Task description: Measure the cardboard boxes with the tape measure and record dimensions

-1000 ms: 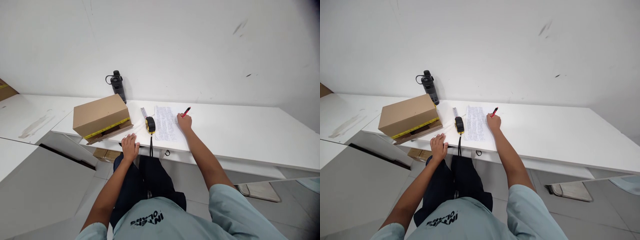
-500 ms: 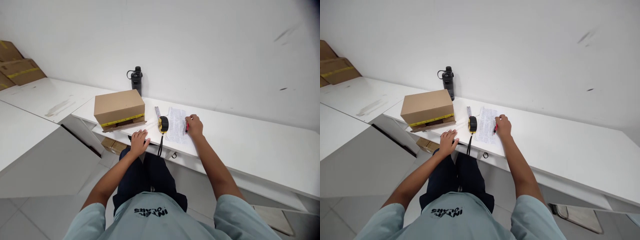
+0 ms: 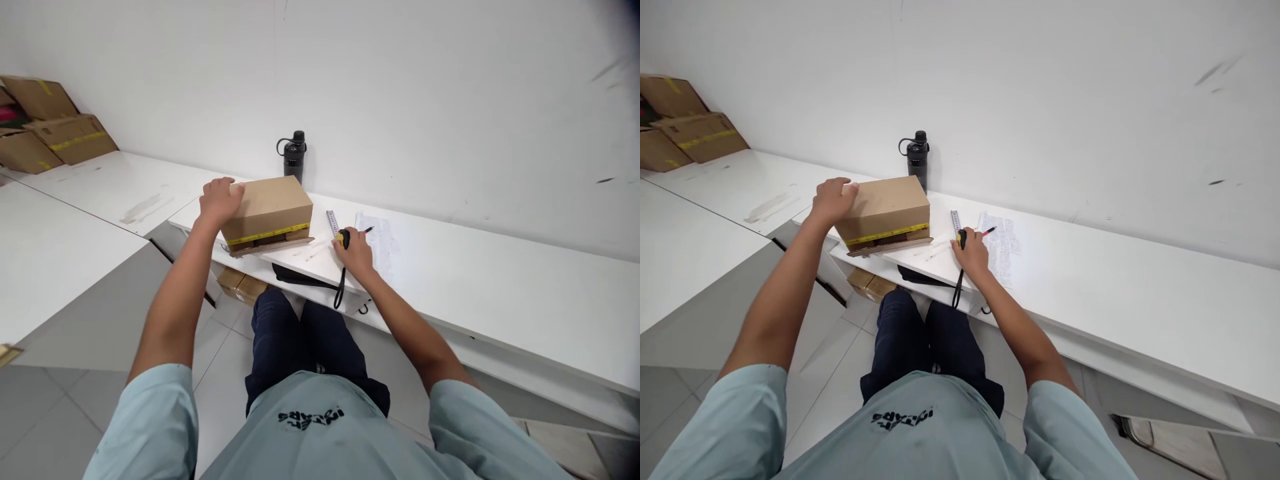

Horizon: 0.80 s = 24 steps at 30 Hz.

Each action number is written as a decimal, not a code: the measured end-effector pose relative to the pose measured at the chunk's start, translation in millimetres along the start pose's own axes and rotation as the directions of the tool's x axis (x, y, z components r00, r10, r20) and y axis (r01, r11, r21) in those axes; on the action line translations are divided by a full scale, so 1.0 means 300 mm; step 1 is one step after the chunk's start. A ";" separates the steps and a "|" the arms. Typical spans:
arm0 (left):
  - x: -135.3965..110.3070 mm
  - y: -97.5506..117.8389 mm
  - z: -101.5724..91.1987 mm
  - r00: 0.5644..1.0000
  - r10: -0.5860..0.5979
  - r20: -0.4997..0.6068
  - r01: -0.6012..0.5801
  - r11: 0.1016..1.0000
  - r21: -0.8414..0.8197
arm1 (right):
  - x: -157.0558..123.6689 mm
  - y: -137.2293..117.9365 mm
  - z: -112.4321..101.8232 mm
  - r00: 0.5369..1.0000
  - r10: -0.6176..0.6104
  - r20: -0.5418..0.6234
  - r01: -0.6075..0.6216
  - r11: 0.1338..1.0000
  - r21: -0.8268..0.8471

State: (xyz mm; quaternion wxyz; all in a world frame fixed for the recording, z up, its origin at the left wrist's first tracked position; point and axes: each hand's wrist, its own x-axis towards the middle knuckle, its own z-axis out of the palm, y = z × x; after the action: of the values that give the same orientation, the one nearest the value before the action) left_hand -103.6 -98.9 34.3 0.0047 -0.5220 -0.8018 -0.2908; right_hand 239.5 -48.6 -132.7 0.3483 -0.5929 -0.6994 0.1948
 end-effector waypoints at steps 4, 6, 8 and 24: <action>0.063 -0.126 0.062 0.933 -0.271 0.238 0.314 0.934 -0.169 | 0.036 -0.025 -0.029 0.987 0.050 -0.152 -0.016 0.976 0.219; 0.066 -0.175 0.089 0.926 -0.246 0.287 0.316 0.920 -0.231 | 0.083 -0.044 -0.073 0.957 0.011 -0.288 0.090 0.937 0.337; 0.069 -0.198 0.109 0.918 -0.170 0.358 0.288 0.907 -0.308 | 0.134 -0.087 -0.128 0.915 -0.081 -0.396 0.261 0.866 0.426; 0.111 0.028 0.151 0.980 0.057 0.191 -0.077 0.992 0.102 | 0.105 -0.499 -0.160 0.846 -0.532 -0.036 0.530 0.846 -0.056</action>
State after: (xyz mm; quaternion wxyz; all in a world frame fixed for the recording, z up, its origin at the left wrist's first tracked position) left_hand -98.3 -47.5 10.7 -0.0327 -0.5728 -0.7953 -0.1958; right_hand 168.4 -57.9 10.6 0.3931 -0.3888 -0.8311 0.0608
